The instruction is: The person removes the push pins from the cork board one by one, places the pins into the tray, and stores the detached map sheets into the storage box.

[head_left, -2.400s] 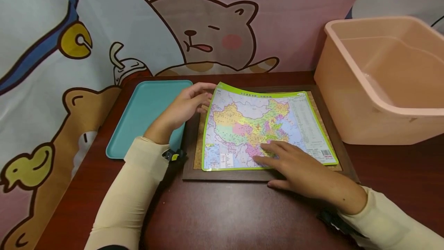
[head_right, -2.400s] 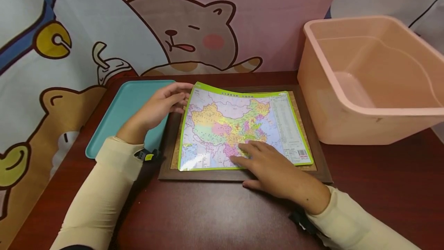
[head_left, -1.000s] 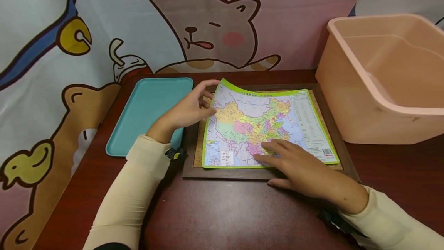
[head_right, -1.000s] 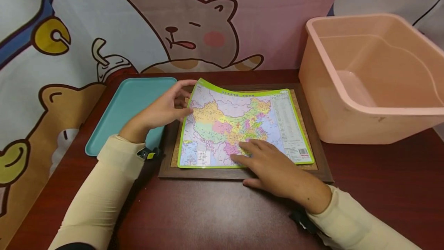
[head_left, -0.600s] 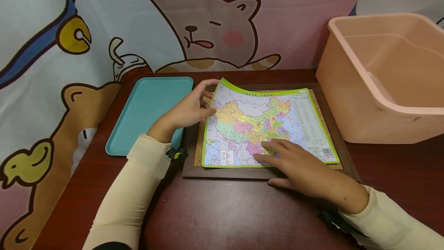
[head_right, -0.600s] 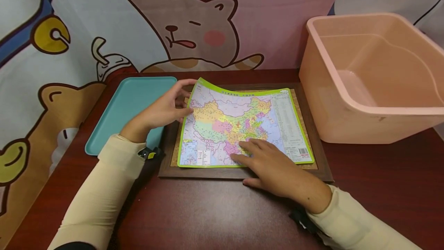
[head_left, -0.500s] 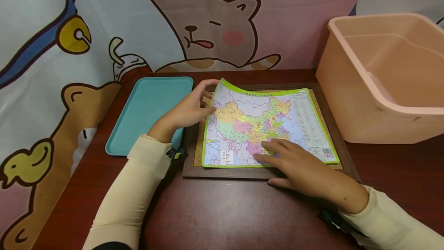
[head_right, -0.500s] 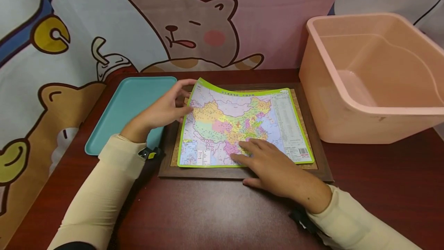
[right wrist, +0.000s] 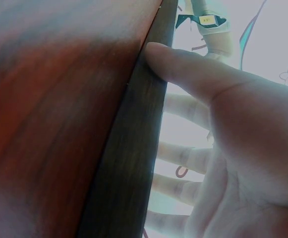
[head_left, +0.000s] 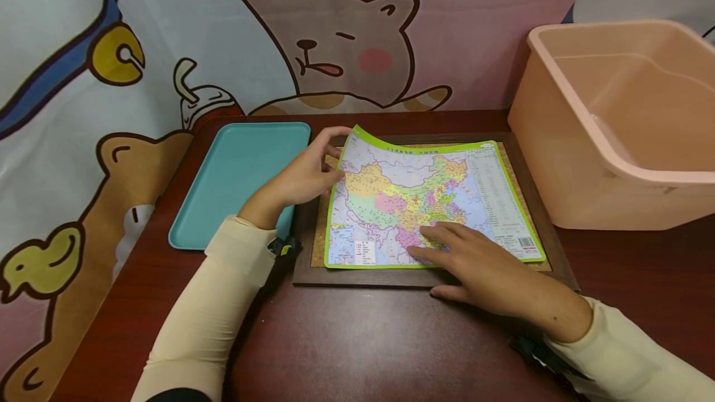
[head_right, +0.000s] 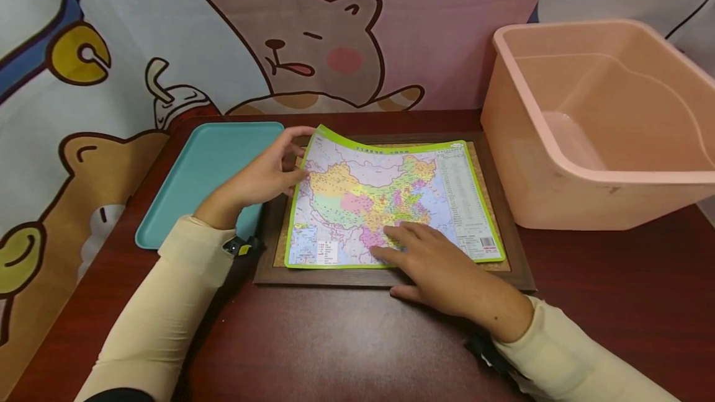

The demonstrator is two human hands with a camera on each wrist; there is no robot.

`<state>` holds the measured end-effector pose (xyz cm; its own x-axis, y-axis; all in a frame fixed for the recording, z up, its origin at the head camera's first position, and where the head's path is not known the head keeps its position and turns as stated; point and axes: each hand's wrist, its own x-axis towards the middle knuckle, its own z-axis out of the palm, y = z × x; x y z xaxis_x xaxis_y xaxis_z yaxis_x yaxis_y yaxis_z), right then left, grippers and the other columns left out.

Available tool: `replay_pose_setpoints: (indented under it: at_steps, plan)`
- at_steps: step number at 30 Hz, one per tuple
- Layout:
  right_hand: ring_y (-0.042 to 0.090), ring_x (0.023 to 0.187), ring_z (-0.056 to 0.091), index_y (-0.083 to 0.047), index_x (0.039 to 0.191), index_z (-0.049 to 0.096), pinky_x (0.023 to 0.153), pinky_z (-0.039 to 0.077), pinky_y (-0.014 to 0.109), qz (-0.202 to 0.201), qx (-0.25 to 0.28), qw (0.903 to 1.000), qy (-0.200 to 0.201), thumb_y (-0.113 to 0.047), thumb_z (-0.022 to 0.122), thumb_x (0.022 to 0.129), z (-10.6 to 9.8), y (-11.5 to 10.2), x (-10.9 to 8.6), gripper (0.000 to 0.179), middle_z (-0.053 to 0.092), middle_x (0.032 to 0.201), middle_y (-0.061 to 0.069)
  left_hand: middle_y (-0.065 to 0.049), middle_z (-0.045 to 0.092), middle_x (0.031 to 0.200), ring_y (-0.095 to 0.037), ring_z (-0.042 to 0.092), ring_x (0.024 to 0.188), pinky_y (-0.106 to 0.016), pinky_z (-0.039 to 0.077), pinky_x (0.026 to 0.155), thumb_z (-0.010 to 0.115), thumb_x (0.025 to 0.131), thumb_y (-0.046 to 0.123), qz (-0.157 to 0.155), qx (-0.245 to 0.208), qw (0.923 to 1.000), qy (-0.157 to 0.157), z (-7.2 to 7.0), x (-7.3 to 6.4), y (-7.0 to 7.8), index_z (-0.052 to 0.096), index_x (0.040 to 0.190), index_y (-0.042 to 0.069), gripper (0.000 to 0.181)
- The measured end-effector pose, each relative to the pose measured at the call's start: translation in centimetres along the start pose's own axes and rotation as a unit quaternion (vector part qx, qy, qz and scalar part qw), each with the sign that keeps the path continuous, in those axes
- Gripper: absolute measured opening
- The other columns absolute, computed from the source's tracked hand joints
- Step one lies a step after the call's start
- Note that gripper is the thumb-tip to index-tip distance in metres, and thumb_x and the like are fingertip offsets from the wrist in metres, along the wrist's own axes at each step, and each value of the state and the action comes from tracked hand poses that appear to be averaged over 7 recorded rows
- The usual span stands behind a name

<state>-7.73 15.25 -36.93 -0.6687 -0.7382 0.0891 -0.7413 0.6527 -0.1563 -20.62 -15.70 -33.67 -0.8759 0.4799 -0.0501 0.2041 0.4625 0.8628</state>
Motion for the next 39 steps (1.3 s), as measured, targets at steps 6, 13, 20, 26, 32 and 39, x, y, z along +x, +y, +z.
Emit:
replay_pose_setpoints:
  at_steps: [6, 13, 20, 26, 32, 39]
  plan:
    - [0.038, 0.13, 0.052, -0.021, 0.137, 0.062, 0.104, 0.046, 0.056, -0.011, -0.001, 0.9999, 0.012, -0.041, 0.083, 0.081, -0.07, -0.03, 0.03, 0.063, 0.056, 0.142, 0.013, -0.017, 0.049, 0.13, -0.033, 0.068, 0.089, -0.044, 0.058, 0.056, 0.055, 0.098, -0.001, -0.006, -0.015, 0.9999, -0.001, -0.14, -0.01, 0.03, 0.024, 0.154, 0.029, 0.07]
    - [0.038, 0.129, 0.053, -0.021, 0.138, 0.061, 0.102, 0.047, 0.056, -0.026, -0.004, 0.9994, 0.023, -0.039, 0.083, 0.081, -0.15, -0.01, 0.12, 0.064, 0.056, 0.142, 0.013, -0.018, 0.052, 0.134, -0.032, 0.071, 0.09, -0.043, 0.059, 0.057, 0.054, 0.099, -0.002, -0.005, -0.032, 0.9995, -0.004, -0.26, -0.14, -0.03, 0.023, 0.154, 0.03, 0.07]
    - [0.038, 0.128, 0.054, -0.021, 0.138, 0.061, 0.101, 0.048, 0.056, -0.026, -0.005, 0.9994, 0.024, -0.04, 0.084, 0.08, -0.12, 0.04, 0.12, 0.065, 0.056, 0.141, 0.013, -0.018, 0.053, 0.131, -0.033, 0.07, 0.086, -0.044, 0.058, 0.056, 0.053, 0.099, -0.002, 0.006, -0.038, 0.9993, 0.0, -0.36, -0.17, 0.16, 0.024, 0.153, 0.029, 0.069]
    - [0.038, 0.128, 0.054, -0.021, 0.138, 0.061, 0.102, 0.047, 0.055, -0.024, -0.005, 0.9994, 0.023, -0.04, 0.084, 0.081, -0.08, 0.09, 0.04, 0.065, 0.057, 0.141, 0.013, -0.018, 0.052, 0.13, -0.033, 0.07, 0.09, -0.043, 0.058, 0.056, 0.054, 0.099, -0.001, 0.011, -0.04, 0.9991, 0.002, -0.4, -0.11, 0.18, 0.025, 0.153, 0.03, 0.069]
    - [0.039, 0.129, 0.054, -0.02, 0.137, 0.062, 0.101, 0.048, 0.055, -0.018, -0.006, 0.9996, 0.022, -0.04, 0.085, 0.079, 0.07, 0.02, -0.03, 0.065, 0.057, 0.14, 0.014, -0.017, 0.052, 0.129, -0.033, 0.07, 0.091, -0.044, 0.059, 0.057, 0.055, 0.099, -0.002, 0.007, -0.054, 0.9985, 0.003, -0.38, -0.16, 0.37, 0.026, 0.153, 0.032, 0.07]
    - [0.039, 0.13, 0.053, -0.02, 0.137, 0.062, 0.103, 0.047, 0.055, -0.013, -0.008, 0.9998, 0.016, -0.041, 0.084, 0.08, 0.29, 0.01, -0.06, 0.065, 0.057, 0.141, 0.014, -0.017, 0.055, 0.128, -0.034, 0.071, 0.086, -0.044, 0.058, 0.054, 0.055, 0.098, -0.003, 0.01, -0.066, 0.9977, 0.011, -0.3, -0.21, 0.21, 0.026, 0.153, 0.03, 0.07]
